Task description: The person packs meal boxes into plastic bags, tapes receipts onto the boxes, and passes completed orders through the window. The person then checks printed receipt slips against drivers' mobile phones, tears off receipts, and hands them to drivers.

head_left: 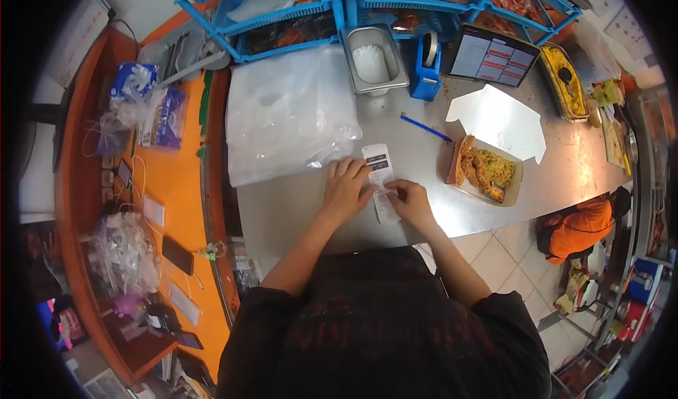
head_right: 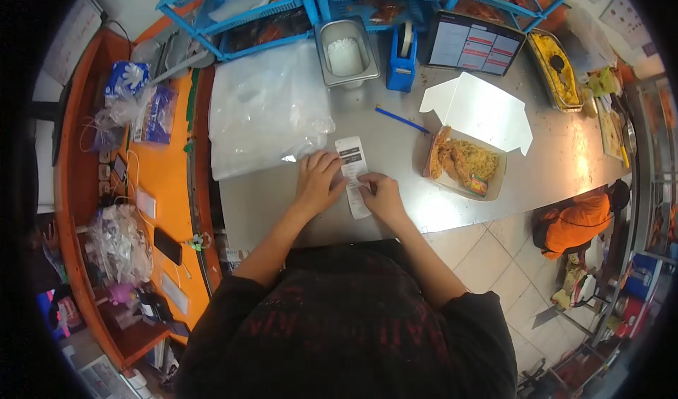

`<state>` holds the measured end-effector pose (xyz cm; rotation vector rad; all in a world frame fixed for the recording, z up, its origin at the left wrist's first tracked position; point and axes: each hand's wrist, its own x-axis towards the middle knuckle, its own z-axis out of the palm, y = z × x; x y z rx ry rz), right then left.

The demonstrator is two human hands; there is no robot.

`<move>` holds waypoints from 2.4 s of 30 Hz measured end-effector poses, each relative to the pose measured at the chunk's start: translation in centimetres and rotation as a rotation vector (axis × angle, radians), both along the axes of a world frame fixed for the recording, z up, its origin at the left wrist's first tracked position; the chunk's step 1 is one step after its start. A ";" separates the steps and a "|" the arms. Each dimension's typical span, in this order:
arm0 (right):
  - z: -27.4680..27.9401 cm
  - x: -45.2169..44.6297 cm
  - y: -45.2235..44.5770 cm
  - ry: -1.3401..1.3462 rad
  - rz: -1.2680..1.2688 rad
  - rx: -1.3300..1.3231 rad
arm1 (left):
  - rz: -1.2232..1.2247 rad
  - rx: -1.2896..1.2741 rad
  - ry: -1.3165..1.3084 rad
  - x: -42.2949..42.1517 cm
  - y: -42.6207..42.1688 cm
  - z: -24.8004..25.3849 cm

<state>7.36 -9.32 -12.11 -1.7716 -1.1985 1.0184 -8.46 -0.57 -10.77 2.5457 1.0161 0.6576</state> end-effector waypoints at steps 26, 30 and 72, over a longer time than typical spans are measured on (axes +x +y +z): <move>1.0 0.2 -0.9 0.475 -0.286 0.087 | -0.052 -0.131 0.117 0.2 -0.9 0.4; 1.6 -0.7 0.8 0.394 -0.318 0.136 | -0.053 -0.135 0.106 0.3 -0.8 0.6; 7.4 2.6 -3.4 -0.489 -0.303 0.012 | -0.089 -0.140 0.150 0.6 -0.7 1.7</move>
